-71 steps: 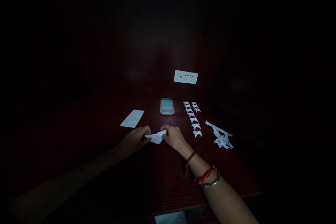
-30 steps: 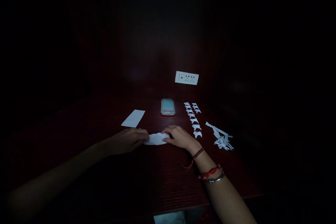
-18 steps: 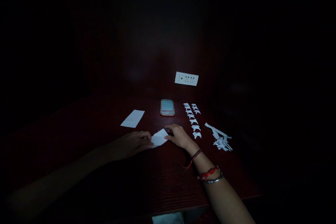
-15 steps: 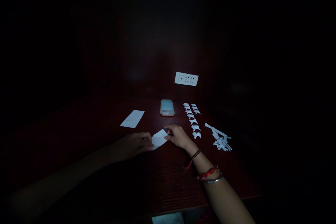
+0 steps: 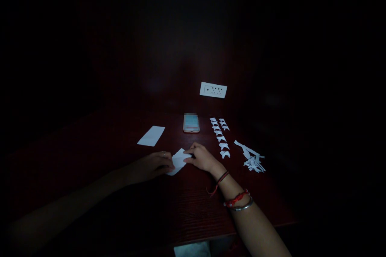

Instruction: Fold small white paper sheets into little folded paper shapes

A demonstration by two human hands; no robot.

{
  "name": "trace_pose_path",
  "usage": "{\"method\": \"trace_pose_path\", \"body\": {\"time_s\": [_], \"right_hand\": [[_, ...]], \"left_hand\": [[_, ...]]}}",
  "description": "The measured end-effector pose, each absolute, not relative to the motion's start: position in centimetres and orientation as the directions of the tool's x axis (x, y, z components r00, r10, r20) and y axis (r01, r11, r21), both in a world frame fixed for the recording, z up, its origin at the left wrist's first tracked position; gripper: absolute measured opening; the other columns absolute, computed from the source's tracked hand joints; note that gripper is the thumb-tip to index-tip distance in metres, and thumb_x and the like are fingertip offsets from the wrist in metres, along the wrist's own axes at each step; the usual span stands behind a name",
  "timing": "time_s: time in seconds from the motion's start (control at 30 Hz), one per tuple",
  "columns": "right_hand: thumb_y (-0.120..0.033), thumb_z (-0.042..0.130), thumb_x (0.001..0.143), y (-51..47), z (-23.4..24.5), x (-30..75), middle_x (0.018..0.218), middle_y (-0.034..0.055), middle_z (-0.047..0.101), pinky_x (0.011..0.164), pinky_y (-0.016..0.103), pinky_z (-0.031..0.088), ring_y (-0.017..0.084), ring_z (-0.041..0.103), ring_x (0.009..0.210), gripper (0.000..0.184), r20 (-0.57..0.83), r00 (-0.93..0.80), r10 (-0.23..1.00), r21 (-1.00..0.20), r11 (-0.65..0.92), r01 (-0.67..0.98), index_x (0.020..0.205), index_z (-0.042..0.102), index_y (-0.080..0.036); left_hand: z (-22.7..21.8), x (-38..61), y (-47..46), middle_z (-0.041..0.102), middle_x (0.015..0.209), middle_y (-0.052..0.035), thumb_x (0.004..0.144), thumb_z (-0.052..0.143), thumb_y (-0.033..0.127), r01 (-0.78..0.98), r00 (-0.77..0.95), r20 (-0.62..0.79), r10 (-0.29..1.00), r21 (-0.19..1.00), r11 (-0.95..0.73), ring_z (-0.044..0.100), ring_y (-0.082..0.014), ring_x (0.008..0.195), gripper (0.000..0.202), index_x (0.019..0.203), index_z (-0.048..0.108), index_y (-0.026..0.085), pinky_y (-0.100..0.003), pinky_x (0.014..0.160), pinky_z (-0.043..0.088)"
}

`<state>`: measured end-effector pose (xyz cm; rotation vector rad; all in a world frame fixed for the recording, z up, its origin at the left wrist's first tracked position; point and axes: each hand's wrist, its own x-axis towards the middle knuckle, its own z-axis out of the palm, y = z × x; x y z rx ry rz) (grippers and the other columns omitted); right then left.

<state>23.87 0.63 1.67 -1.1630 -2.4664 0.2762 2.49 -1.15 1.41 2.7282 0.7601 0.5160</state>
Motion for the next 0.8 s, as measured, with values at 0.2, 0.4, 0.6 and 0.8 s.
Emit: {"method": "trace_pose_path", "body": {"time_s": [0.2,0.4,0.6,0.8], "right_hand": [[-0.03,0.054,0.071,0.3,2.5,23.5,0.093,0.0067,0.057,0.076,0.026,0.038,0.015,0.051,0.082,0.036,0.313,-0.384,0.868,-0.463,0.493,0.737,0.104,0.054,-0.017],[-0.022,0.056,0.067,0.2,2.7,23.2,0.06,-0.0019,0.058,0.058,0.021,0.042,0.009,0.053,0.054,0.046,0.181,-0.235,0.955,-0.701,0.292,0.65,0.111,0.046,-0.016],[-0.015,0.052,0.068,0.4,1.8,22.2,0.055,-0.0033,0.056,0.04,0.016,0.039,0.006,0.049,0.041,0.05,0.054,-0.159,0.986,-0.895,0.119,0.431,0.115,0.038,-0.015],[-0.01,0.048,0.069,0.3,1.6,21.5,0.057,-0.0016,0.057,0.041,0.016,0.043,0.007,0.052,0.044,0.048,0.016,-0.149,0.989,-0.947,0.063,0.314,0.115,0.036,-0.013]], "left_hand": [[0.1,2.5,0.0,0.044,0.107,-0.0018,0.07,0.054,0.036,0.652,0.578,0.295,0.761,0.394,-0.648,0.041,-0.0213,0.098,0.04,0.107,0.045,0.026,-0.034,0.081,0.031],[0.1,2.7,-0.1,0.041,0.118,-0.0017,0.07,0.051,0.04,0.682,0.524,0.207,0.826,0.478,-0.553,0.034,-0.025,0.109,0.054,0.12,0.03,0.029,-0.04,0.086,0.027],[0.2,3.5,-0.5,0.037,0.122,-0.0043,0.067,0.054,0.029,0.658,0.516,0.304,0.801,0.459,-0.597,0.029,-0.0262,0.113,0.068,0.125,0.018,0.026,-0.04,0.089,0.025],[0.4,3.8,-0.6,0.04,0.12,-0.0049,0.066,0.055,0.024,0.635,0.536,0.342,0.772,0.439,-0.636,0.033,-0.0253,0.11,0.069,0.125,0.018,0.025,-0.041,0.088,0.026]]}}
